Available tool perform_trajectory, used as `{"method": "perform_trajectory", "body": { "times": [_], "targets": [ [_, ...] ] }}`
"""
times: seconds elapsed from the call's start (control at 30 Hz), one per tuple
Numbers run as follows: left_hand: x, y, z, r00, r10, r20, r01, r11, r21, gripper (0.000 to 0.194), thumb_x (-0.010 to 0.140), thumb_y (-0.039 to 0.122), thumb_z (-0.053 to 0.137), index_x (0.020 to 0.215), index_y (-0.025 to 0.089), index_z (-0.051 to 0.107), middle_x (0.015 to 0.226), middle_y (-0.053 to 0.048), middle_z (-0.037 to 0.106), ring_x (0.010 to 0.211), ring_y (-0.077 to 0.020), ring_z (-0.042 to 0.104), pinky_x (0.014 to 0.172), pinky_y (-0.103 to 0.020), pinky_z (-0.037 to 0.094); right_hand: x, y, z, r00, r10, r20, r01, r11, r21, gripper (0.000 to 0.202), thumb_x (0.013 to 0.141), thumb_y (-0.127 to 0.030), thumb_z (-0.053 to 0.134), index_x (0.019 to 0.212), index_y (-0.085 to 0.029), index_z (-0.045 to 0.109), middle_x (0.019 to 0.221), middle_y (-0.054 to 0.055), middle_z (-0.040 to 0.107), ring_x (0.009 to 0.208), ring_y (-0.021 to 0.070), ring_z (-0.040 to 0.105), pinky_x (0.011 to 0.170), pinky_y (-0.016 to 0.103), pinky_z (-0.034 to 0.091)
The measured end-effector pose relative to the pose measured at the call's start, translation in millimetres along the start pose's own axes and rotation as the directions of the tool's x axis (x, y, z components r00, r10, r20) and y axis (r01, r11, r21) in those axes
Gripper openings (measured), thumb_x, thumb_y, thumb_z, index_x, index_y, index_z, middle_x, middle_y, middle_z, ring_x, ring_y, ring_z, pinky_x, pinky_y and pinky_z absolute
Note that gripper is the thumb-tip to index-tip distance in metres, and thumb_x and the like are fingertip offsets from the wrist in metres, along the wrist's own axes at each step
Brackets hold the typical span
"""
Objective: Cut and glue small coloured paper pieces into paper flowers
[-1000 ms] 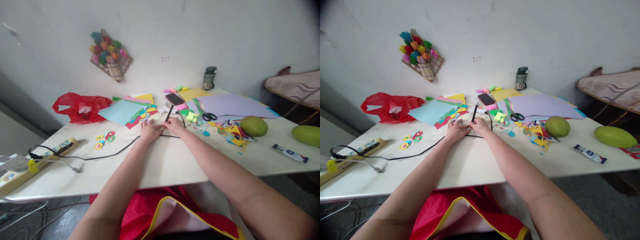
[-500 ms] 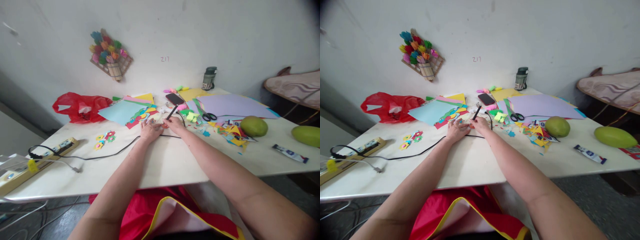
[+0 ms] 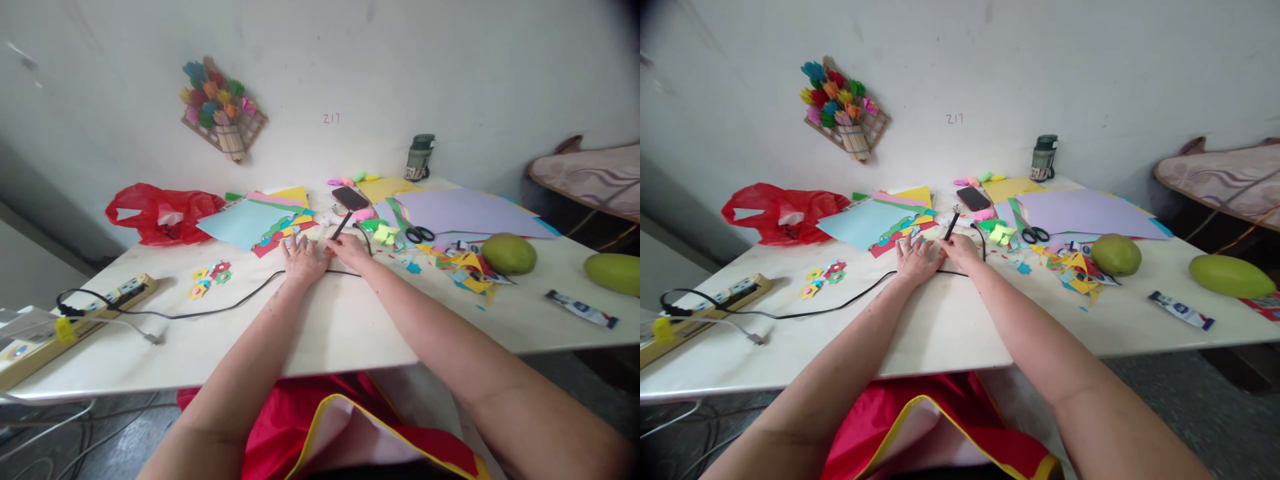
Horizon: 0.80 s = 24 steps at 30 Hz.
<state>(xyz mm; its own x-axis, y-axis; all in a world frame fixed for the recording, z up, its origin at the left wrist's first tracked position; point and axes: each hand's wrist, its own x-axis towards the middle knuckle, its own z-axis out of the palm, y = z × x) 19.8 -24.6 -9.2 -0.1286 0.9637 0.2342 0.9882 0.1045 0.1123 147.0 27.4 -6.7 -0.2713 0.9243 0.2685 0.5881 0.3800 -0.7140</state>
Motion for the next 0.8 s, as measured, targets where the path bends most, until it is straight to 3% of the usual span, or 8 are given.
{"method": "perform_trajectory", "body": {
  "times": [0.23, 0.8],
  "targets": [
    [0.8, 1.3, -3.6, 0.997, -0.032, 0.071, 0.034, 0.999, -0.036, 0.064, 0.082, 0.062, 0.035, 0.135, 0.028, 0.045, 0.15, -0.004, 0.035, 0.145, -0.0295, 0.003, 0.115, -0.056, -0.001, 0.4, -1.2, 0.6, 1.0, -0.012, -0.015, 0.011, 0.998, -0.055, 0.027, 0.086, -0.04, 0.056, 0.089, -0.018, 0.073, 0.087, 0.007, 0.074, 0.083, 0.0178, 0.067, 0.07, 0.023, 0.046],
    [1.4, 1.5, -3.5, 0.996, -0.032, 0.078, 0.038, 0.997, -0.069, 0.065, 0.082, 0.06, 0.036, 0.136, 0.024, 0.043, 0.148, -0.006, 0.038, 0.144, -0.0307, 0.006, 0.115, -0.056, 0.0, 2.6, -1.6, 1.5, 1.0, -0.002, 0.002, 0.002, 0.991, -0.136, 0.031, 0.087, -0.042, 0.054, 0.089, -0.018, 0.073, 0.09, 0.008, 0.074, 0.085, 0.0187, 0.066, 0.071, 0.024, 0.045]
  ]
}}
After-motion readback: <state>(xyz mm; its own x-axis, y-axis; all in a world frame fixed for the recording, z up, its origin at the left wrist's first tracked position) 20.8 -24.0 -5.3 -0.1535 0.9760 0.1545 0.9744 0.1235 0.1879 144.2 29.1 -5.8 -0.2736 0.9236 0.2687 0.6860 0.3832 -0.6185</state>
